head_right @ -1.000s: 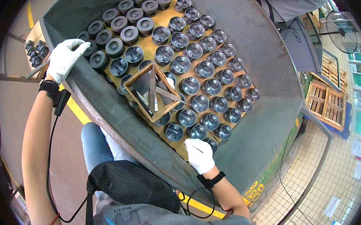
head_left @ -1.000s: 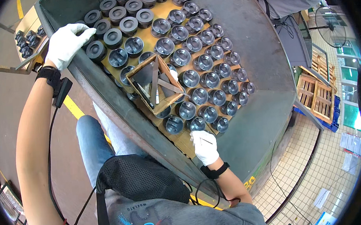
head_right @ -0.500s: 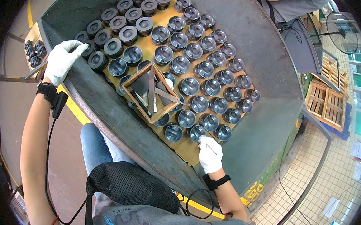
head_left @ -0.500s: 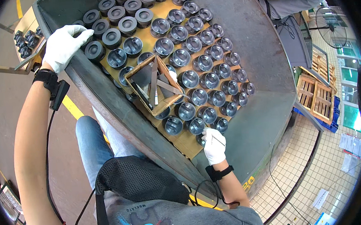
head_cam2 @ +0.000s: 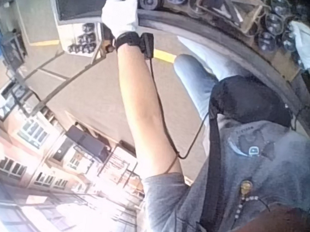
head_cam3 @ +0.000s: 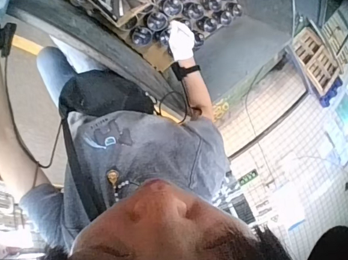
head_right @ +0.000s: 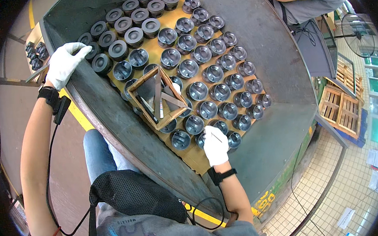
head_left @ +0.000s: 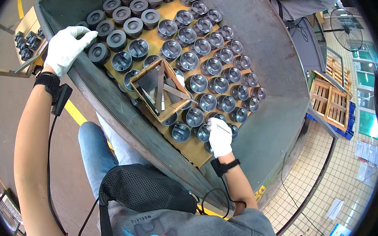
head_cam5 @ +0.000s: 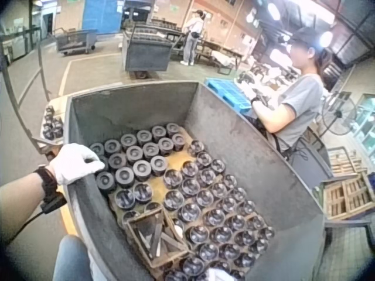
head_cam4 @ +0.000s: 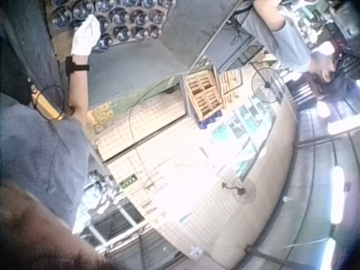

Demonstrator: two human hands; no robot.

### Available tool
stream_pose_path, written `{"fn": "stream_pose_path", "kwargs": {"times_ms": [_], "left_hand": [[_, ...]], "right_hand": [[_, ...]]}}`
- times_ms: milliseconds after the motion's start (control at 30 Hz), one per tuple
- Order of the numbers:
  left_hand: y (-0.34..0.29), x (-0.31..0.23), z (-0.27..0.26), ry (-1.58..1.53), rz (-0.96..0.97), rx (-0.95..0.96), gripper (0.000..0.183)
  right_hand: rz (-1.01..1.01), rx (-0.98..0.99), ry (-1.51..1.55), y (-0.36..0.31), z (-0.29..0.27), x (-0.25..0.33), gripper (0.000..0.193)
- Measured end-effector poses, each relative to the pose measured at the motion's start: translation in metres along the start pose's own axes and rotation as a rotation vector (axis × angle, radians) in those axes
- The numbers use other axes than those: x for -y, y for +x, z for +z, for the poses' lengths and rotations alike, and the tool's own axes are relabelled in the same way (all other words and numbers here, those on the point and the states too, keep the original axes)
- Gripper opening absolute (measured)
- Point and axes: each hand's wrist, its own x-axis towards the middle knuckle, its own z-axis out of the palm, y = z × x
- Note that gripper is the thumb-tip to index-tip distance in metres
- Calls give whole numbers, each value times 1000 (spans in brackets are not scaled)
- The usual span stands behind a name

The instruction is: Organize and transfer metal ring-shaped parts into containers and place cardboard dividers.

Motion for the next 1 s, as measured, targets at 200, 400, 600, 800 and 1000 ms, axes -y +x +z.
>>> {"fn": "stream_pose_path", "kwargs": {"times_ms": [200,400,600,800,1000], "left_hand": [[3,-3,4,-28,-3,2,42],[1,6,4,8,44,-17,44],[4,1,5,14,39,-11,44],[1,8,2,20,-12,-5,47],[8,-3,9,-46,-22,-18,42]], "right_hand": [[-269,123,-427,22,3,-24,17],[-199,-273,-616,29,-27,4,22],[205,-137,-260,41,-24,-34,38],[0,-252,-429,59,-19,0,35],[9,-108,-510,104,-30,-71,34]]}}
